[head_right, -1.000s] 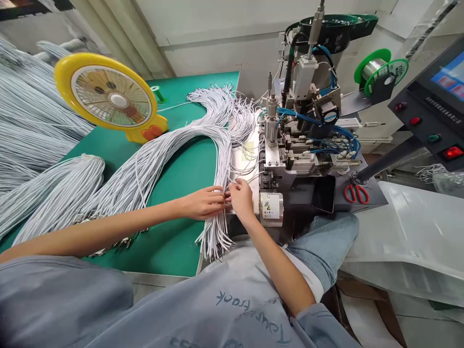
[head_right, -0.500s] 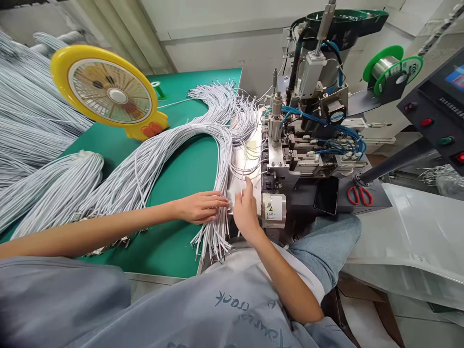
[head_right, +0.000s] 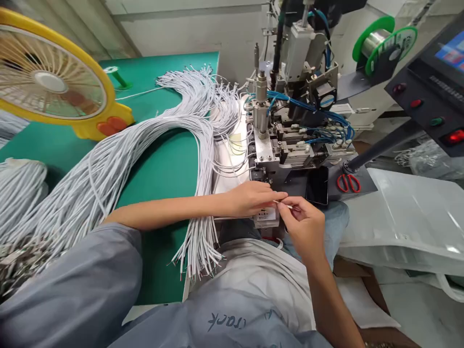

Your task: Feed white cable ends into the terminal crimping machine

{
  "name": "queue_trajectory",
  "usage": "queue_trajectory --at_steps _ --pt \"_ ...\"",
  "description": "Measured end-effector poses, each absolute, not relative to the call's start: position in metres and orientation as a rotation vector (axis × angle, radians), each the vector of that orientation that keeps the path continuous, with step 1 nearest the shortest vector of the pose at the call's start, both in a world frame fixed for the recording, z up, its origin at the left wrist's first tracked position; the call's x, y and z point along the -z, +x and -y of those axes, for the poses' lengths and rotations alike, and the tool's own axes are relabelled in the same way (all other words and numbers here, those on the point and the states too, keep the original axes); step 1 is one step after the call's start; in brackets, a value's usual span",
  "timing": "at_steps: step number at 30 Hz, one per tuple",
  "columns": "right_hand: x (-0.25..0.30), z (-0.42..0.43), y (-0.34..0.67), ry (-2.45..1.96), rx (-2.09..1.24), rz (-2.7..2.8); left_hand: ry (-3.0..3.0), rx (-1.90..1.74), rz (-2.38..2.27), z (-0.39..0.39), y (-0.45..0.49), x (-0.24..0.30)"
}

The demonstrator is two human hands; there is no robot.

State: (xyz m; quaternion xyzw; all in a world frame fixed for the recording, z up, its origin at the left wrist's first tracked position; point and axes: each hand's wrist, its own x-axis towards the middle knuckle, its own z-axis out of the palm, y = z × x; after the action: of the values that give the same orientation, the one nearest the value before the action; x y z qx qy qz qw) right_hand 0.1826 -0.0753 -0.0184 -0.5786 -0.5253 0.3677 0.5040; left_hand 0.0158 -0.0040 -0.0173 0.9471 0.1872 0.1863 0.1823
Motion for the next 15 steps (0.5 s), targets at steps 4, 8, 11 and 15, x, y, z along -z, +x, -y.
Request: queue_trajectory --at_steps 4,8,11,15 --pt "0.022 0.068 0.175 -1.190 -1.142 1.029 2.445 -0.731 -0.525 0.001 0.007 0.014" --pt "0.024 0.055 0.164 -1.004 -1.363 0.890 2.328 -0.837 -0.580 -0.005 -0.003 0.012" --pt "0.026 0.046 0.158 -1.018 -1.381 0.876 2.284 -0.853 -0.599 -0.009 -0.003 0.011" --pt "0.029 0.040 0.162 -1.009 -1.369 0.971 2.182 -0.830 -0.628 -0.011 -0.002 0.007"
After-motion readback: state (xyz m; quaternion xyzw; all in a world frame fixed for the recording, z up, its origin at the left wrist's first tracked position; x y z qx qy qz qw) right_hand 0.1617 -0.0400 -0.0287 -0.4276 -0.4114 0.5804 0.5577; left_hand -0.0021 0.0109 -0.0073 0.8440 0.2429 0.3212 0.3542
